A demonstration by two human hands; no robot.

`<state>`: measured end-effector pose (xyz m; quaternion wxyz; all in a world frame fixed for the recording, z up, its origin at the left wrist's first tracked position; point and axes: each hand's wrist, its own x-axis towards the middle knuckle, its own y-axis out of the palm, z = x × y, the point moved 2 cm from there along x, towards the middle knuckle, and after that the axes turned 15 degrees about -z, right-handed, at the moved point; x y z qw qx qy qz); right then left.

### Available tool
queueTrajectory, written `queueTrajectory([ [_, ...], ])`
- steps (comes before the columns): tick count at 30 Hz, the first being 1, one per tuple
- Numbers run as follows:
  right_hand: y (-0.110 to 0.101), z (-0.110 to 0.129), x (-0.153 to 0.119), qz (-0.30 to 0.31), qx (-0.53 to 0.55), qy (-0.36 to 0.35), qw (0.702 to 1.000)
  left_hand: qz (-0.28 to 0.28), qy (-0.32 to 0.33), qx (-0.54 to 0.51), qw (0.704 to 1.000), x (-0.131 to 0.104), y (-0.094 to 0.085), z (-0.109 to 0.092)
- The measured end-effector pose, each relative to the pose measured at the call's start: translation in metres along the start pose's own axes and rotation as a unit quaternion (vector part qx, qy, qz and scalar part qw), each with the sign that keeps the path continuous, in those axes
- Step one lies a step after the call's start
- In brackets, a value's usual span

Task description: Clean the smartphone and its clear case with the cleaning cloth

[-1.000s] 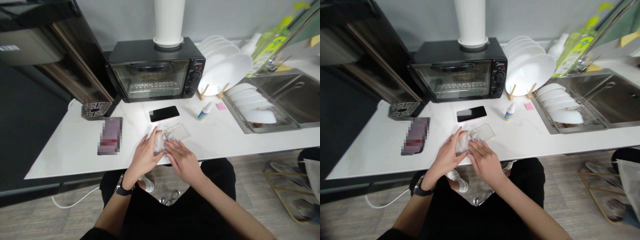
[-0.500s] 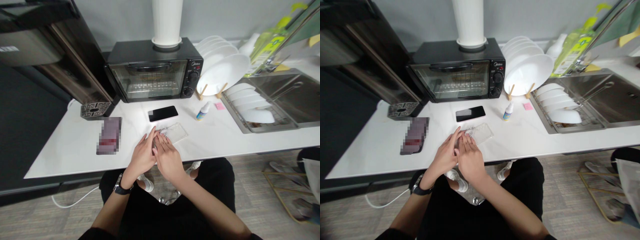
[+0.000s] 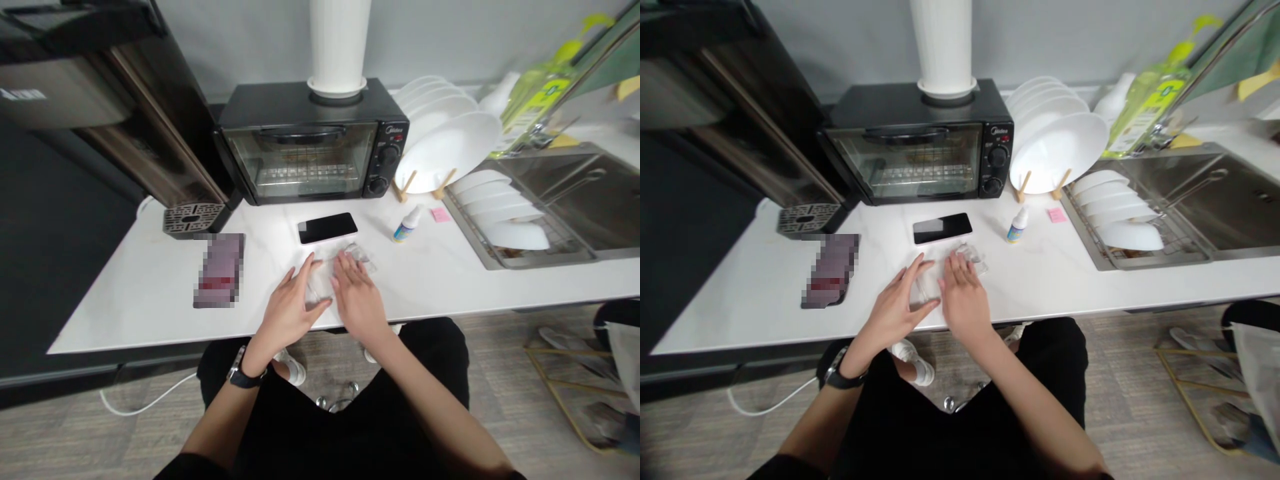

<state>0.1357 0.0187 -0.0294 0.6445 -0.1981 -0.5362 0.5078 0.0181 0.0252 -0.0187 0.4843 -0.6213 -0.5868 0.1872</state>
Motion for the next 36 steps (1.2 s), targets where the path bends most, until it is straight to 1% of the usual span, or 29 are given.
queueTrajectory([
  [2, 0.005, 0.019, -0.004, 0.016, 0.029, -0.020, 0.999, 0.000, 0.003, 0.005, 1.000, 0.000, 0.001, 0.002],
  [3, 0.005, 0.025, -0.008, 0.029, 0.043, -0.035, 0.998, 0.001, 0.005, 0.006, 1.000, 0.000, 0.001, 0.003],
  [5, -0.001, 0.024, -0.016, 0.057, 0.060, -0.066, 0.994, 0.004, 0.006, 0.004, 1.000, 0.000, 0.000, 0.003],
  [7, -0.010, 0.007, -0.021, 0.071, 0.053, -0.076, 0.993, 0.003, 0.002, -0.004, 1.000, 0.000, -0.001, 0.001],
  [8, -0.015, -0.005, -0.022, 0.066, 0.038, -0.065, 0.995, 0.000, -0.002, -0.007, 1.000, 0.000, -0.002, 0.000],
  [10, -0.021, -0.028, -0.017, 0.036, -0.003, -0.022, 0.999, -0.004, -0.007, -0.010, 1.000, 0.001, -0.004, -0.003],
  [12, -0.020, -0.038, -0.008, 0.005, -0.030, 0.010, 0.999, -0.004, -0.007, -0.012, 1.000, 0.002, -0.005, -0.005],
  [14, -0.012, -0.031, 0.001, -0.009, -0.027, 0.007, 1.000, -0.001, -0.005, -0.016, 1.000, 0.002, -0.005, -0.005],
  [16, -0.003, -0.011, 0.005, -0.005, -0.004, -0.017, 1.000, -0.003, -0.004, -0.015, 1.000, 0.001, -0.003, -0.004],
  [18, 0.003, 0.011, 0.003, 0.007, 0.018, -0.034, 0.999, -0.008, -0.005, -0.006, 1.000, 0.001, -0.001, -0.001],
  [20, 0.003, 0.025, -0.005, 0.025, 0.032, -0.042, 0.998, -0.006, -0.003, 0.002, 1.000, 0.000, 0.000, 0.001],
  [22, -0.001, 0.026, -0.014, 0.049, 0.040, -0.059, 0.996, 0.001, 0.002, 0.001, 1.000, 0.000, 0.001, 0.003],
  [24, -0.008, 0.015, -0.021, 0.067, 0.038, -0.077, 0.994, 0.003, 0.003, -0.004, 1.000, 0.000, 0.000, 0.002],
  [25, -0.012, 0.006, -0.022, 0.067, 0.029, -0.074, 0.995, 0.001, 0.002, -0.006, 1.000, 0.000, -0.001, 0.002],
  [28, -0.017, -0.020, -0.016, 0.035, -0.016, -0.029, 0.999, -0.009, 0.002, -0.010, 1.000, 0.001, -0.003, -0.001],
  [30, -0.014, -0.025, -0.007, 0.011, -0.029, -0.011, 0.999, -0.010, 0.004, -0.010, 1.000, 0.001, -0.003, -0.002],
  [31, -0.011, -0.021, -0.003, 0.004, -0.025, -0.011, 1.000, -0.009, 0.006, -0.009, 1.000, 0.001, -0.003, -0.002],
  [33, -0.004, -0.007, 0.004, -0.003, -0.002, -0.025, 1.000, -0.009, 0.007, -0.004, 1.000, 0.001, -0.002, -0.001],
  [36, 0.002, 0.019, 0.003, 0.007, 0.044, -0.056, 0.997, -0.009, 0.004, 0.006, 1.000, 0.000, -0.001, 0.002],
])
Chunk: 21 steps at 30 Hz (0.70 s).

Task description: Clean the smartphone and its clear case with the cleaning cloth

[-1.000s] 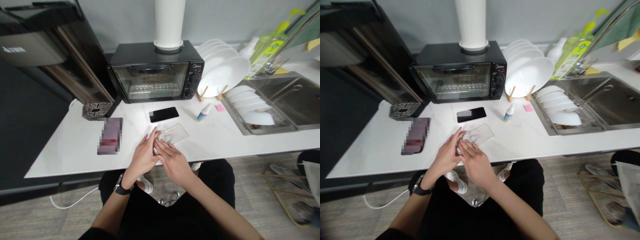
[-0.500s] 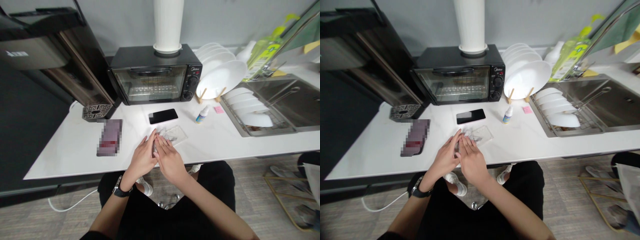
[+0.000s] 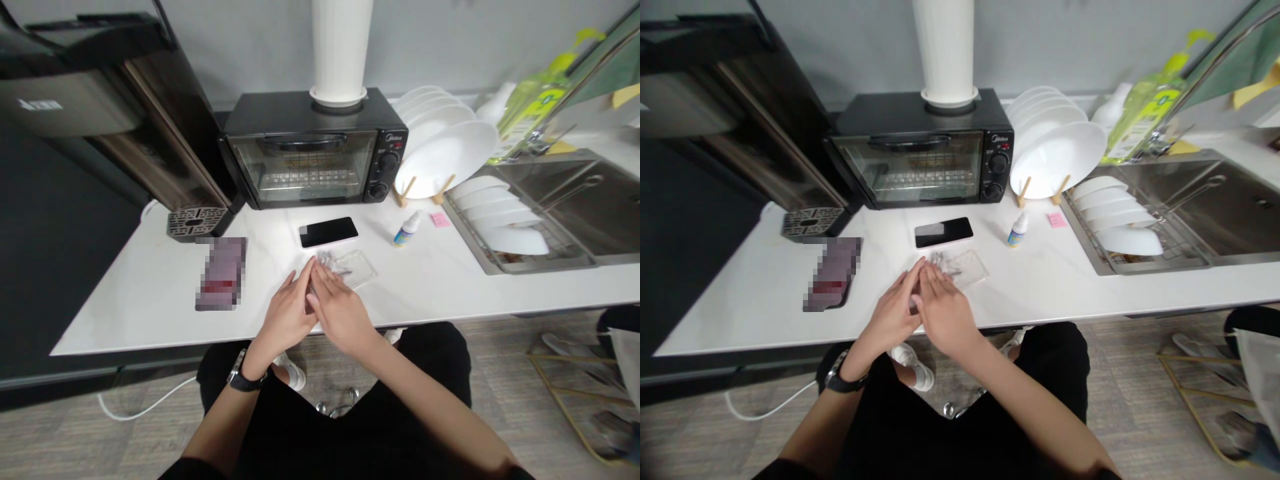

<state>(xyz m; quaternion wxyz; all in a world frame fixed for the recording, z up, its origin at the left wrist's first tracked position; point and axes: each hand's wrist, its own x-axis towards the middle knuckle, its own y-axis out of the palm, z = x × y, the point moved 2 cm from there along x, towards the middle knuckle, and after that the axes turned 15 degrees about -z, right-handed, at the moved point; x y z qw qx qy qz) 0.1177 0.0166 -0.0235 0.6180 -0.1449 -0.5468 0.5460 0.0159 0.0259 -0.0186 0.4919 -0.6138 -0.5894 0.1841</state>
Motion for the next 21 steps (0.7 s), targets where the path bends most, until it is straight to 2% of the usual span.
queueTrajectory([
  [3, -0.004, 0.004, -0.011, 0.029, 0.021, -0.028, 0.999, 0.003, 0.000, -0.002, 1.000, 0.000, 0.000, 0.001],
  [6, -0.016, -0.020, -0.021, 0.045, -0.011, -0.017, 0.999, 0.002, 0.003, -0.016, 1.000, 0.000, -0.001, -0.001],
  [10, -0.022, -0.050, -0.013, 0.006, -0.078, 0.040, 0.996, 0.002, -0.004, -0.023, 1.000, 0.001, -0.003, -0.004],
  [12, -0.015, -0.047, -0.004, -0.014, -0.085, 0.051, 0.995, 0.005, -0.007, -0.024, 1.000, 0.001, -0.003, -0.005],
  [17, 0.004, -0.009, 0.001, -0.012, -0.028, 0.016, 0.999, 0.007, -0.001, -0.018, 1.000, 0.000, -0.001, -0.002],
  [19, 0.002, -0.003, -0.006, 0.012, 0.014, -0.027, 0.999, 0.007, 0.004, -0.020, 1.000, 0.000, 0.001, 0.000],
  [21, -0.006, -0.010, -0.015, 0.037, 0.046, -0.066, 0.996, 0.005, 0.010, -0.029, 1.000, -0.001, 0.002, 0.001],
])
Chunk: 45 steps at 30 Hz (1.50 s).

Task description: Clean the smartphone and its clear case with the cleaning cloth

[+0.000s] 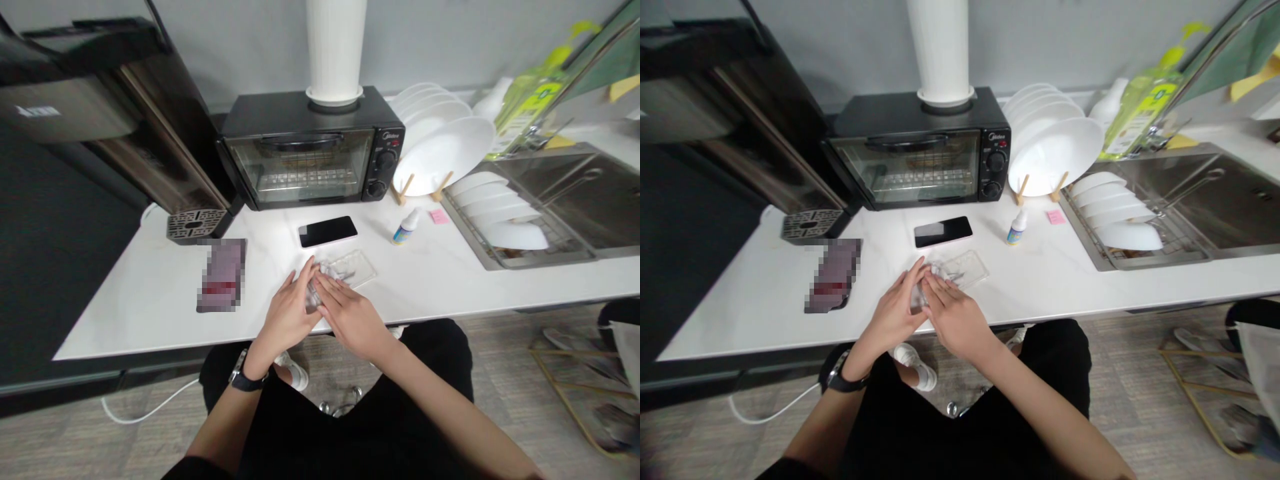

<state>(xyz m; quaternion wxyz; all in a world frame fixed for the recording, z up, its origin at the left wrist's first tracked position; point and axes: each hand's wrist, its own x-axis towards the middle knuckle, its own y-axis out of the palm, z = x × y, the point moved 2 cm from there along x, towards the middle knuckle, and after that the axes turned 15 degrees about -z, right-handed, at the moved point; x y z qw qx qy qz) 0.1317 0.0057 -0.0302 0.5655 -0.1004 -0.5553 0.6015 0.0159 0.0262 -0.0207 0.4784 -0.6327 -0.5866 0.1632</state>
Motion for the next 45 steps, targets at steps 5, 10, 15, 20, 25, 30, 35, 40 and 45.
queueTrajectory([
  [5, -0.021, -0.038, -0.008, -0.022, -0.035, 0.063, 0.997, -0.015, -0.003, -0.003, 1.000, 0.000, -0.003, -0.002],
  [10, -0.002, -0.012, 0.011, -0.055, -0.045, 0.081, 0.994, -0.017, -0.010, 0.003, 1.000, -0.002, -0.003, -0.001],
  [15, -0.005, 0.007, 0.000, -0.006, -0.029, 0.053, 0.998, -0.014, -0.002, 0.001, 1.000, -0.002, -0.003, 0.000],
  [20, -0.016, -0.024, 0.000, -0.043, -0.100, 0.113, 0.988, -0.017, -0.004, -0.015, 1.000, -0.002, -0.002, -0.002],
  [25, 0.001, -0.002, 0.006, -0.038, -0.046, 0.067, 0.996, -0.019, -0.008, -0.019, 1.000, -0.001, 0.000, -0.001],
  [30, -0.016, -0.014, -0.008, 0.029, 0.040, 0.015, 0.999, -0.009, -0.015, -0.026, 1.000, 0.001, 0.000, -0.002],
  [35, -0.026, -0.053, -0.003, 0.018, 0.025, 0.012, 0.999, -0.009, -0.019, -0.017, 1.000, 0.001, -0.001, -0.005],
  [40, -0.035, -0.052, -0.005, -0.092, -0.014, 0.090, 0.992, -0.006, -0.013, -0.010, 1.000, 0.000, 0.000, -0.002],
  [45, -0.034, -0.044, -0.008, -0.030, 0.018, 0.068, 0.997, -0.008, -0.016, -0.021, 1.000, 0.000, -0.001, -0.002],
])
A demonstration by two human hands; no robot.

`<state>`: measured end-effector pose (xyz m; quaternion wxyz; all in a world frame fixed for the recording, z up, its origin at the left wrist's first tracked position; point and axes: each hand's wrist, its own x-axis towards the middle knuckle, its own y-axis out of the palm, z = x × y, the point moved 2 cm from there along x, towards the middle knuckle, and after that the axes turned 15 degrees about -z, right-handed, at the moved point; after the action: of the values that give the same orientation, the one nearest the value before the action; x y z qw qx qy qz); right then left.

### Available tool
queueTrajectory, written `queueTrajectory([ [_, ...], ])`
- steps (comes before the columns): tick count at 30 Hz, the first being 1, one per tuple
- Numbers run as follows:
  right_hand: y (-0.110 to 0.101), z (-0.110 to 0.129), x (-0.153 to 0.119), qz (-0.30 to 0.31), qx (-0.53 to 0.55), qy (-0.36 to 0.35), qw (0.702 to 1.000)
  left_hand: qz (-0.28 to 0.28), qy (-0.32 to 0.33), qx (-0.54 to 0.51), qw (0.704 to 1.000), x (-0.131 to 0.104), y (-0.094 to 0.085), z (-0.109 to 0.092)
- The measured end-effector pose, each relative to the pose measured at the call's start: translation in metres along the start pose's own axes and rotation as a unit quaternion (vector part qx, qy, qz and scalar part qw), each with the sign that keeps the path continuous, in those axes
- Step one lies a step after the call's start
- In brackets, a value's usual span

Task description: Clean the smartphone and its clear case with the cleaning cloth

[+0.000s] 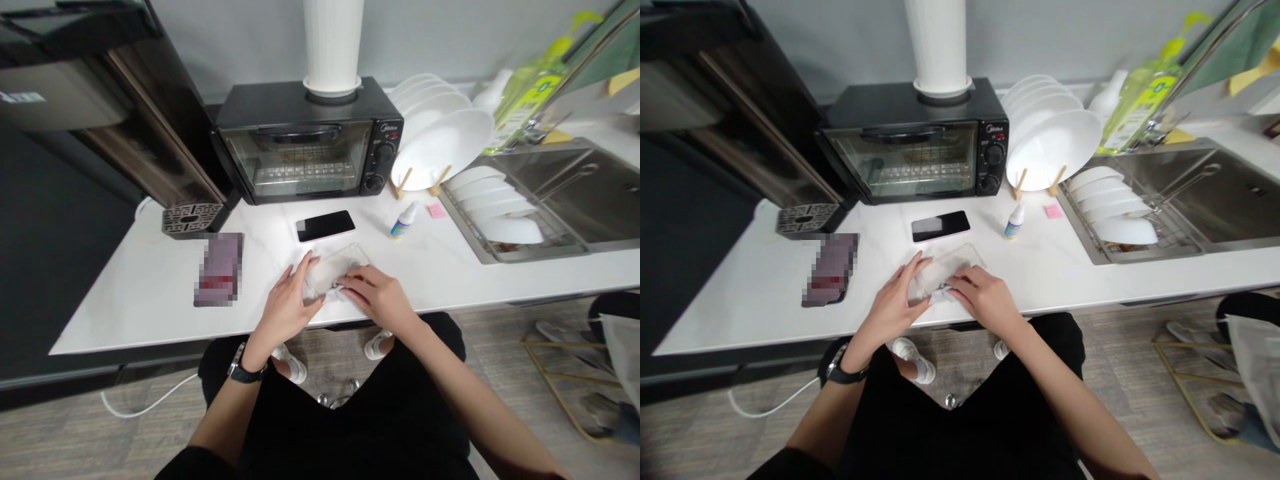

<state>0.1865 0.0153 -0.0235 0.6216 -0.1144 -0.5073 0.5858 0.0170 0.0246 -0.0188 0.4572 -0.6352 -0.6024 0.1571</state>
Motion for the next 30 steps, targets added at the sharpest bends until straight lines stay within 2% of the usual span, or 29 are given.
queueTrajectory([
  [2, 0.001, -0.007, 0.005, 0.001, -0.038, 0.014, 0.999, -0.002, -0.005, -0.005, 1.000, 0.000, -0.001, -0.001],
  [5, 0.004, -0.019, 0.015, -0.043, -0.109, 0.066, 0.991, 0.000, -0.009, -0.006, 1.000, 0.000, -0.002, -0.002],
  [8, 0.015, -0.013, 0.022, -0.052, -0.123, 0.065, 0.989, -0.001, -0.014, -0.009, 1.000, 0.000, -0.002, -0.002],
  [11, 0.029, 0.005, 0.024, -0.042, -0.113, 0.056, 0.991, 0.000, -0.017, -0.015, 1.000, 0.000, -0.002, -0.002],
  [14, 0.036, 0.024, 0.022, -0.013, -0.040, 0.020, 0.999, 0.001, -0.015, -0.018, 1.000, 0.001, -0.001, -0.003],
  [16, 0.034, 0.029, 0.020, 0.015, 0.021, -0.015, 1.000, 0.001, -0.013, -0.017, 1.000, 0.001, 0.000, -0.003],
  [18, 0.028, 0.022, 0.019, 0.025, 0.041, -0.024, 0.999, 0.003, -0.011, -0.015, 1.000, 0.000, 0.000, -0.003],
  [22, 0.019, -0.001, 0.020, -0.034, -0.050, 0.080, 0.995, 0.002, -0.005, -0.012, 1.000, 0.000, -0.001, -0.003],
  [24, 0.022, 0.001, 0.022, -0.043, -0.058, 0.088, 0.994, 0.003, -0.005, -0.010, 1.000, 0.000, -0.001, -0.002],
  [28, 0.032, 0.023, 0.022, 0.035, 0.058, -0.016, 0.998, 0.003, -0.002, -0.011, 1.000, 0.000, -0.001, -0.001],
  [30, 0.029, 0.022, 0.021, 0.061, 0.052, -0.008, 0.997, 0.003, -0.002, -0.014, 1.000, 0.000, -0.002, 0.000],
])
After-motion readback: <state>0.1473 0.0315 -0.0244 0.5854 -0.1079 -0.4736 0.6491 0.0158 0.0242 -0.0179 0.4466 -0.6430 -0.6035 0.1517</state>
